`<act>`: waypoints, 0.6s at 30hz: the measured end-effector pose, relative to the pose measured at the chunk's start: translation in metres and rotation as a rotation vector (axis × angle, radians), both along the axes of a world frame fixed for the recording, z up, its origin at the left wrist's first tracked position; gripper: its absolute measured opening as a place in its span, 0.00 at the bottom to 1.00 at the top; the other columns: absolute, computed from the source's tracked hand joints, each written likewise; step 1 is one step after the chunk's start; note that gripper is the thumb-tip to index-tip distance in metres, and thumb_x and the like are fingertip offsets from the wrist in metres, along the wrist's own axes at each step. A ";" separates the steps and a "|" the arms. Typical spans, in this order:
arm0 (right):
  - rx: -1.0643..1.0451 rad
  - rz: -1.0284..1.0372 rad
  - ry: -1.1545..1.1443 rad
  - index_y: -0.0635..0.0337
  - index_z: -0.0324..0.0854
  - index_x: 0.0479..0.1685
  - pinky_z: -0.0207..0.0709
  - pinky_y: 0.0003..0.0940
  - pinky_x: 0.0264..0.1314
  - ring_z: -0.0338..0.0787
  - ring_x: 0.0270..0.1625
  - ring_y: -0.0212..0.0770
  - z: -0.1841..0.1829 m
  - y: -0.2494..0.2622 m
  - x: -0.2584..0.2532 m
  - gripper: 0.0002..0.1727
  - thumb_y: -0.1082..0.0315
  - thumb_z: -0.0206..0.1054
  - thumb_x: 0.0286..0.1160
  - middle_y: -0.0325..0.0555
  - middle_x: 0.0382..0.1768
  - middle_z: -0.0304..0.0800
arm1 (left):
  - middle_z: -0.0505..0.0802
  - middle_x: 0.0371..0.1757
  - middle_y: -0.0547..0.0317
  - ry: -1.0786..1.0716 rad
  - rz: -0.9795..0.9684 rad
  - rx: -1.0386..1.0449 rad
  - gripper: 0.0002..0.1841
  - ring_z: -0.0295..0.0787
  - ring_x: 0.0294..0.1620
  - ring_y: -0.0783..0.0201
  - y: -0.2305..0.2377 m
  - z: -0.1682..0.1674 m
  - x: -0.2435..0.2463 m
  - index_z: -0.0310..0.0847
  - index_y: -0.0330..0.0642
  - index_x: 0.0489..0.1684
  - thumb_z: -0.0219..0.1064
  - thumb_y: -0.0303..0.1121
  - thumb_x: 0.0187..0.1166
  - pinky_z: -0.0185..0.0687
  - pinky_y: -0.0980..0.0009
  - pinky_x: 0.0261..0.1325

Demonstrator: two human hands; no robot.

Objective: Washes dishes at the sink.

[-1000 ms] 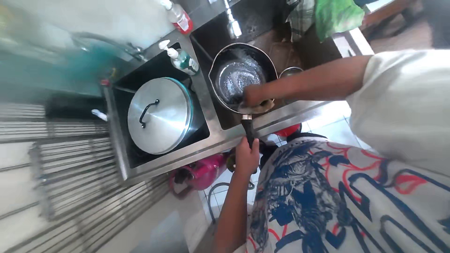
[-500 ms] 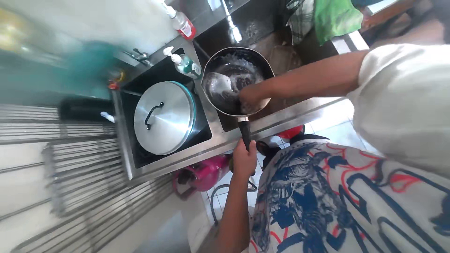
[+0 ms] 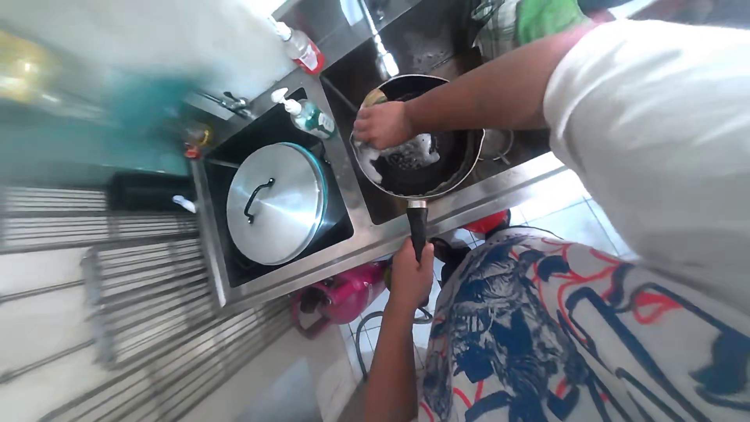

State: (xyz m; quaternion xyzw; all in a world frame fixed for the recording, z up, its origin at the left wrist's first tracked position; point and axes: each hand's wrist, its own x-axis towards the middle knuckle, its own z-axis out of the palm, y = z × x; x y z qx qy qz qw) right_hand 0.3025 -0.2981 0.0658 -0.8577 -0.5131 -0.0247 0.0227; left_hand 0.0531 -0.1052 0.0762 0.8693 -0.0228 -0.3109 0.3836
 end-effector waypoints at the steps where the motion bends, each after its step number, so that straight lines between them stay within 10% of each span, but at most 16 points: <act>1: -0.083 -0.088 0.016 0.75 0.88 0.52 0.65 0.61 0.81 0.76 0.77 0.69 0.004 -0.003 -0.001 0.13 0.86 0.59 0.77 0.68 0.69 0.83 | 0.81 0.24 0.60 -0.006 0.026 -0.026 0.15 0.79 0.20 0.68 0.001 -0.002 -0.001 0.77 0.31 0.52 0.58 0.37 0.88 0.81 0.68 0.29; 7: -0.375 -0.748 0.508 0.77 0.85 0.49 0.79 0.73 0.57 0.86 0.61 0.74 0.019 -0.030 -0.039 0.10 0.78 0.68 0.75 0.73 0.55 0.87 | 0.79 0.19 0.63 -0.020 0.178 -0.162 0.11 0.76 0.14 0.68 0.002 -0.013 0.003 0.77 0.33 0.50 0.59 0.35 0.88 0.81 0.69 0.23; 10: -0.373 -0.728 0.681 0.76 0.84 0.49 0.79 0.73 0.53 0.87 0.58 0.73 0.008 -0.024 -0.072 0.18 0.67 0.77 0.70 0.72 0.52 0.86 | 0.79 0.20 0.62 -0.013 0.133 -0.124 0.13 0.77 0.15 0.67 -0.001 -0.016 0.011 0.78 0.34 0.53 0.58 0.37 0.89 0.81 0.68 0.24; 14: 0.055 -0.588 0.843 0.70 0.87 0.51 0.77 0.72 0.62 0.88 0.60 0.69 -0.013 0.003 -0.075 0.15 0.64 0.72 0.78 0.68 0.53 0.89 | 0.80 0.21 0.60 0.059 0.077 -0.095 0.14 0.78 0.16 0.66 -0.007 -0.020 0.017 0.76 0.32 0.55 0.57 0.37 0.90 0.83 0.65 0.25; 18: 0.354 -0.680 0.671 0.60 0.89 0.54 0.81 0.70 0.60 0.89 0.62 0.64 -0.021 0.026 -0.038 0.17 0.73 0.78 0.63 0.61 0.56 0.90 | 0.82 0.24 0.57 0.081 0.056 -0.044 0.17 0.81 0.20 0.63 -0.013 -0.014 0.015 0.75 0.30 0.61 0.56 0.37 0.90 0.85 0.62 0.29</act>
